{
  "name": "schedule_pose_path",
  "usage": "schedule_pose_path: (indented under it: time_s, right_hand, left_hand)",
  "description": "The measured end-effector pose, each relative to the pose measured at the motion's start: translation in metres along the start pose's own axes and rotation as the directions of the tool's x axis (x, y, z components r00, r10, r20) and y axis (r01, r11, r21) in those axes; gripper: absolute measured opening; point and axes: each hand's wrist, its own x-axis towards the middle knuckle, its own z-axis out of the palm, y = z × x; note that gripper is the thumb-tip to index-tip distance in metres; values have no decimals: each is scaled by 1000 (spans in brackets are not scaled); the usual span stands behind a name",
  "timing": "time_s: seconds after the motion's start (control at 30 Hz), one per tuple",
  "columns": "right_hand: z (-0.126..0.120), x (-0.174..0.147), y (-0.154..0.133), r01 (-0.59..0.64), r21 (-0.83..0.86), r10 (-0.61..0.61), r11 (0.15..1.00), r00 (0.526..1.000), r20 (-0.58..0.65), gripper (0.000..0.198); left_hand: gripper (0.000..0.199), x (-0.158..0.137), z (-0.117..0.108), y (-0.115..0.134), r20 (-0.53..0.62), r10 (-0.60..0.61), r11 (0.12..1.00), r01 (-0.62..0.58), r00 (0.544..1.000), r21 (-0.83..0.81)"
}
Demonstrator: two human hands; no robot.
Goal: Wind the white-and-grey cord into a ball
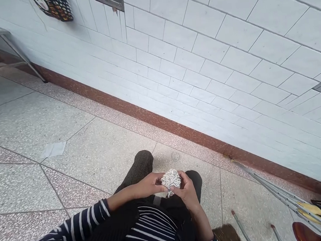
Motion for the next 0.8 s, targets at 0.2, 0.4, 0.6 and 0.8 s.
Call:
schedule_pose_path:
  time_s: [0.2,0.4,0.6,0.8]
  right_hand:
    - [3,3,8,34,159,-10,987,989,-148,50]
    - [-13,18,-8,96,186,-29,978,944,-330,50]
    - [-39,48,-15,112,0,-102,994,907,-408,50]
    - [-37,82,17,45,-330,-181,943,900,-397,54]
  left_hand:
    - [48,3,2,10,12,30,999,-30,999,11]
    - [40,9,-19,8,42,-17,979,9,999,202]
    - [29,21,-34,9,41,114,775,-115,993,622]
    - [20,41,-29,22,136,183,559,-217,974,801]
